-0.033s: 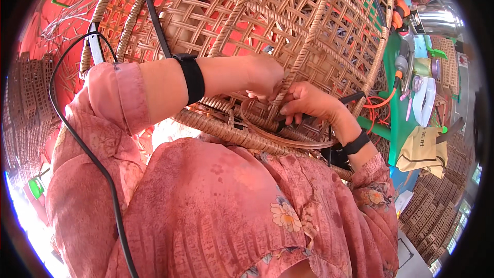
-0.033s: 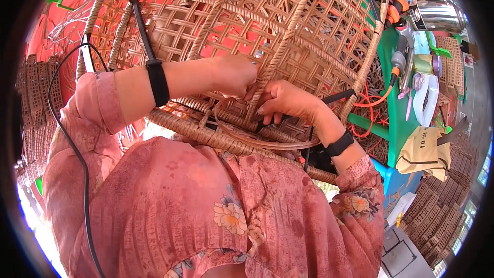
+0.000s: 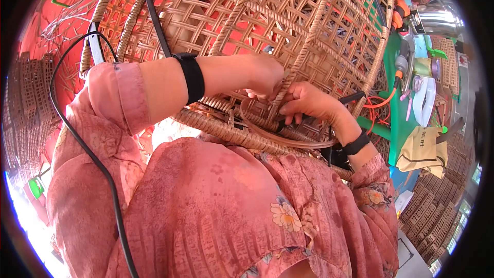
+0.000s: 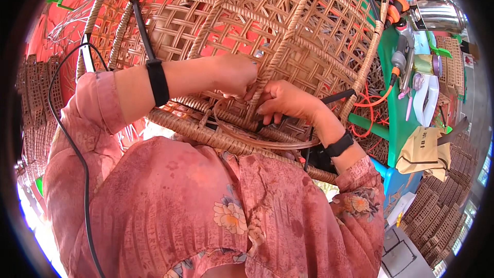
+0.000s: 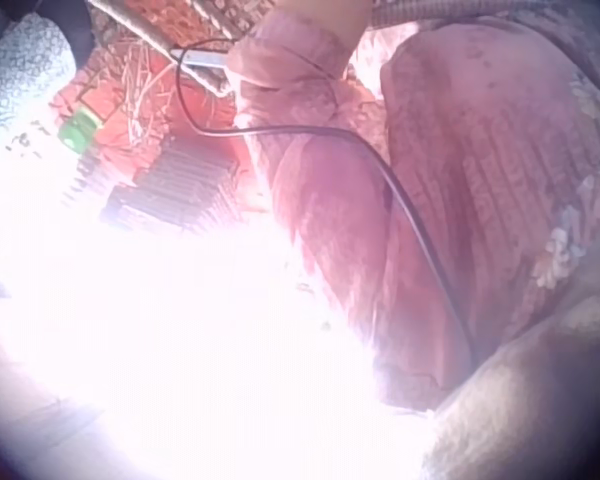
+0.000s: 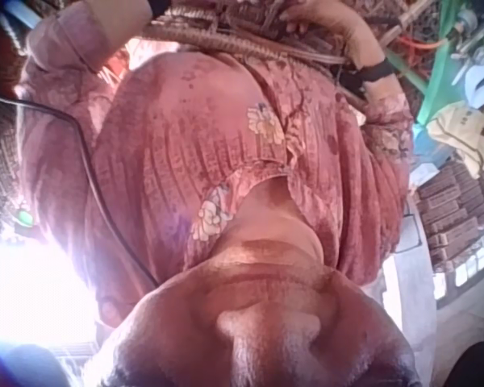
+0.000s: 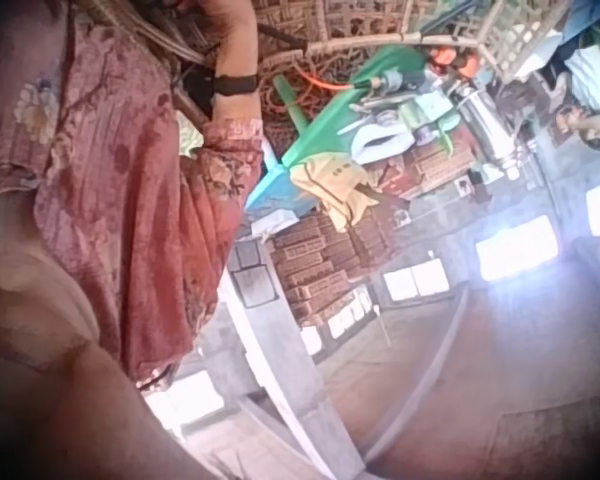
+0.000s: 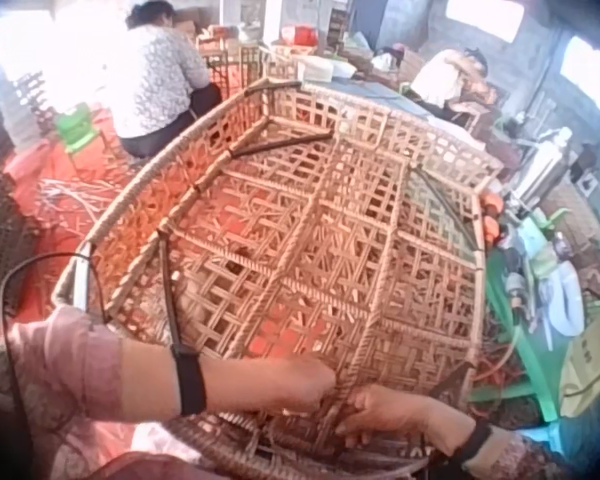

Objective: Weaving and assembling a large bamboo or wicker furniture basket using strips.

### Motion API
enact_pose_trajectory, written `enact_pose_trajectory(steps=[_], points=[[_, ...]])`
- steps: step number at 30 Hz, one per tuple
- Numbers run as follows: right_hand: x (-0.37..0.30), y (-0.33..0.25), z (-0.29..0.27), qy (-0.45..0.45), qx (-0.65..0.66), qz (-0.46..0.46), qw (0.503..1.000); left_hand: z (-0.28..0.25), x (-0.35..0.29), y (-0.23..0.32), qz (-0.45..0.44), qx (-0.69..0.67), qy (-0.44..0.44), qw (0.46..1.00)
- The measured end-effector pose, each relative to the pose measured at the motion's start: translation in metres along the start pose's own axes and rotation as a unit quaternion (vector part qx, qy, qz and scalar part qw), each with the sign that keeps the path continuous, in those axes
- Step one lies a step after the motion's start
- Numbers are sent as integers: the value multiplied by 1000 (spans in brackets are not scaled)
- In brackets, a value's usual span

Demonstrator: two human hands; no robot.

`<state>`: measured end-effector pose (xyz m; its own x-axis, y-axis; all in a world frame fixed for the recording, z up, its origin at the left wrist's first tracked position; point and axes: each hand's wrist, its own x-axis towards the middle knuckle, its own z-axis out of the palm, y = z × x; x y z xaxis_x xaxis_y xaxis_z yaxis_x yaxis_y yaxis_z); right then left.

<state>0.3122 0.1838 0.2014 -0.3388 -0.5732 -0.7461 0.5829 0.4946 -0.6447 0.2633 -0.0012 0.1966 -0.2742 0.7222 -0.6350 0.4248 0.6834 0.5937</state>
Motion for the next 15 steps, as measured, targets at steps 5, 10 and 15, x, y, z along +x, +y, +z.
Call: enact_pose_trajectory(steps=[5,10,15], points=[[2,1,4,6,-22,3,1000,0,-1,-3,20,7,2,1000],[2,2,3,-9,-21,-12,1000,-1,-7,1,58,64,65,994],[-1,-4,3,-19,-16,-11,1000,0,-6,4,45,77,92,992]])
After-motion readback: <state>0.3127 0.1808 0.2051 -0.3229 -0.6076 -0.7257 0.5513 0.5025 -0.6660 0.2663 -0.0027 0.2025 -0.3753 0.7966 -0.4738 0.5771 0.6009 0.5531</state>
